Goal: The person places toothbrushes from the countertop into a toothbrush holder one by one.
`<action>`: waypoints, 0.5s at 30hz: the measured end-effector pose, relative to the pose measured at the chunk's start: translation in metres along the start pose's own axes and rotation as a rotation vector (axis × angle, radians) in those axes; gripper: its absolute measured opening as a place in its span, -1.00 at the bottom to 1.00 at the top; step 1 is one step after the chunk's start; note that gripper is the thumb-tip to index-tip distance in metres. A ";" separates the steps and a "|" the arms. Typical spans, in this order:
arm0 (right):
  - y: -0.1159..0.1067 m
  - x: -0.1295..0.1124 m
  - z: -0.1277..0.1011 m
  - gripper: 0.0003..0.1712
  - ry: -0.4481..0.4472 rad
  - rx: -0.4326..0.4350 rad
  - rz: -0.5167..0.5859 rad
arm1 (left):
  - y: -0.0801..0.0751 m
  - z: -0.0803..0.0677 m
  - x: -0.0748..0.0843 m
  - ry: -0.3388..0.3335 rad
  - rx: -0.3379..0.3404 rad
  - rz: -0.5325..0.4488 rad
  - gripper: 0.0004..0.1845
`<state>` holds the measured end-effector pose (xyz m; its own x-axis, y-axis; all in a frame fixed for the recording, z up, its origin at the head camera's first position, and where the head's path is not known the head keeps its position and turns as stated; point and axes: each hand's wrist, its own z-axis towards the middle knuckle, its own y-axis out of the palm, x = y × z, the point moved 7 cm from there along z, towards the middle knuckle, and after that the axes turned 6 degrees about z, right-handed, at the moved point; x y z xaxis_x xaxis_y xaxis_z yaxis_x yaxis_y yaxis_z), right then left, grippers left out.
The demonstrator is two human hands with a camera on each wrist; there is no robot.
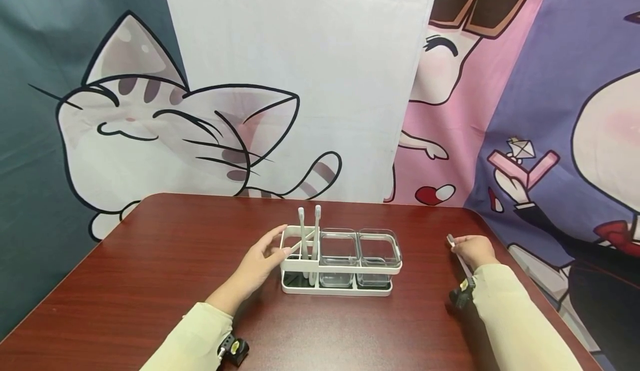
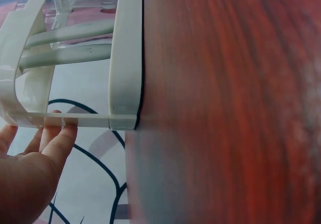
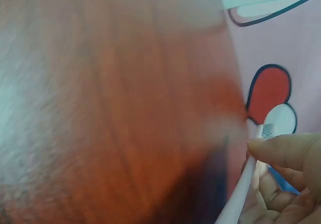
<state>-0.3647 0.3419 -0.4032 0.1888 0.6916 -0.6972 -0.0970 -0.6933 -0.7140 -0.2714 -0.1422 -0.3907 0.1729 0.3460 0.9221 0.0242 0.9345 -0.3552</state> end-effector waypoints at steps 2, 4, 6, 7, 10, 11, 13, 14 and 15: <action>-0.001 -0.002 0.001 -0.65 0.005 0.000 0.052 | 0.000 0.000 0.000 -0.001 0.000 0.007 -0.38; -0.001 -0.005 0.002 -0.62 0.003 -0.002 0.112 | 0.000 0.000 0.000 -0.002 -0.002 0.010 -0.37; -0.002 -0.008 0.002 -0.60 0.005 -0.002 0.177 | 0.000 0.000 0.000 -0.002 -0.003 0.010 -0.37; -0.003 -0.009 0.002 -0.59 0.004 -0.003 0.212 | 0.000 0.000 -0.001 -0.003 -0.003 0.009 -0.38; -0.003 -0.014 0.000 -0.57 0.003 -0.017 0.308 | 0.000 0.000 0.000 -0.004 -0.002 0.008 -0.38; -0.003 -0.016 -0.001 -0.58 0.002 -0.026 0.341 | 0.000 0.000 0.000 -0.002 -0.001 0.007 -0.37; -0.004 -0.020 -0.003 -0.58 0.001 -0.044 0.396 | 0.000 0.000 0.000 0.001 0.001 0.009 -0.37; -0.004 -0.022 -0.003 -0.59 -0.001 -0.051 0.414 | 0.000 0.000 0.001 0.004 0.000 0.008 -0.37; -0.005 -0.024 -0.004 -0.60 -0.007 -0.060 0.432 | 0.000 0.000 0.001 0.006 -0.002 0.005 -0.37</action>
<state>-0.3651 0.3277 -0.3828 0.1368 0.3364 -0.9317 -0.1089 -0.9298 -0.3517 -0.2710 -0.1418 -0.3899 0.1786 0.3504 0.9194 0.0255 0.9325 -0.3604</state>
